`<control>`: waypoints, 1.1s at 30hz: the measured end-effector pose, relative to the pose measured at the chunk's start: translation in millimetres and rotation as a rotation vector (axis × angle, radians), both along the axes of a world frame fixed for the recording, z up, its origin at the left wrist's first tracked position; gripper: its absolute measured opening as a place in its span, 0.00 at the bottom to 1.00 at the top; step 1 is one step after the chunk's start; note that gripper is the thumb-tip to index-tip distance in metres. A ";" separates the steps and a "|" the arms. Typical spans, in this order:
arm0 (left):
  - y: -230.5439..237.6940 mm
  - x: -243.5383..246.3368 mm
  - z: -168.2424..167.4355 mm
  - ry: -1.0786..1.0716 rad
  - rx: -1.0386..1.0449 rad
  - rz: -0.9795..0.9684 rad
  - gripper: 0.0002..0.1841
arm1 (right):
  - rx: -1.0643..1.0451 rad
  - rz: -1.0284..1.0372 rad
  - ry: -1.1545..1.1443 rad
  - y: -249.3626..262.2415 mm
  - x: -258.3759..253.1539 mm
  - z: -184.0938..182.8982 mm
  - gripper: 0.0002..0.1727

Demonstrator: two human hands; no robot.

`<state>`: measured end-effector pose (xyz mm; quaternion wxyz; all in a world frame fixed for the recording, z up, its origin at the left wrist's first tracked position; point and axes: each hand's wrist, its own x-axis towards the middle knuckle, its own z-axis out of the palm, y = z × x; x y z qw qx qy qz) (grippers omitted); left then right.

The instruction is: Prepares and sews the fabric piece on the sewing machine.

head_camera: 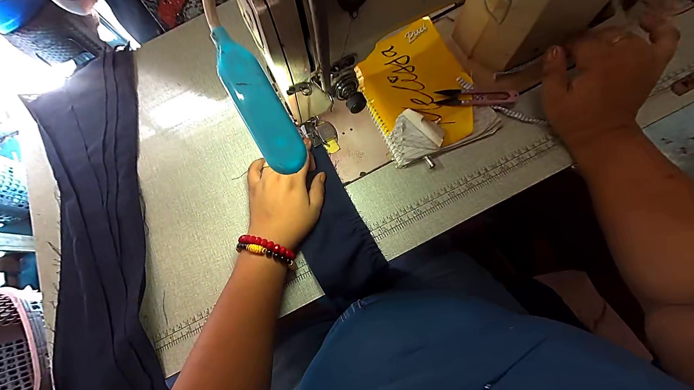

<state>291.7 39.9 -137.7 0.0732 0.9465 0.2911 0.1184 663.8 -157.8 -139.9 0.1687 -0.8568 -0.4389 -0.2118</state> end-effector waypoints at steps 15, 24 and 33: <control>4.9 -0.1 0.7 -0.088 -0.156 0.055 0.23 | 0.033 0.886 0.206 -6.6 -196.5 -10.6 0.33; 12.7 4.5 0.3 -0.018 -0.217 0.146 0.33 | -0.240 1.047 0.195 -3.9 -212.7 -12.4 0.37; 19.4 7.3 -1.9 -0.044 -0.211 0.157 0.31 | -0.274 0.984 0.172 11.8 -209.8 -3.9 0.38</control>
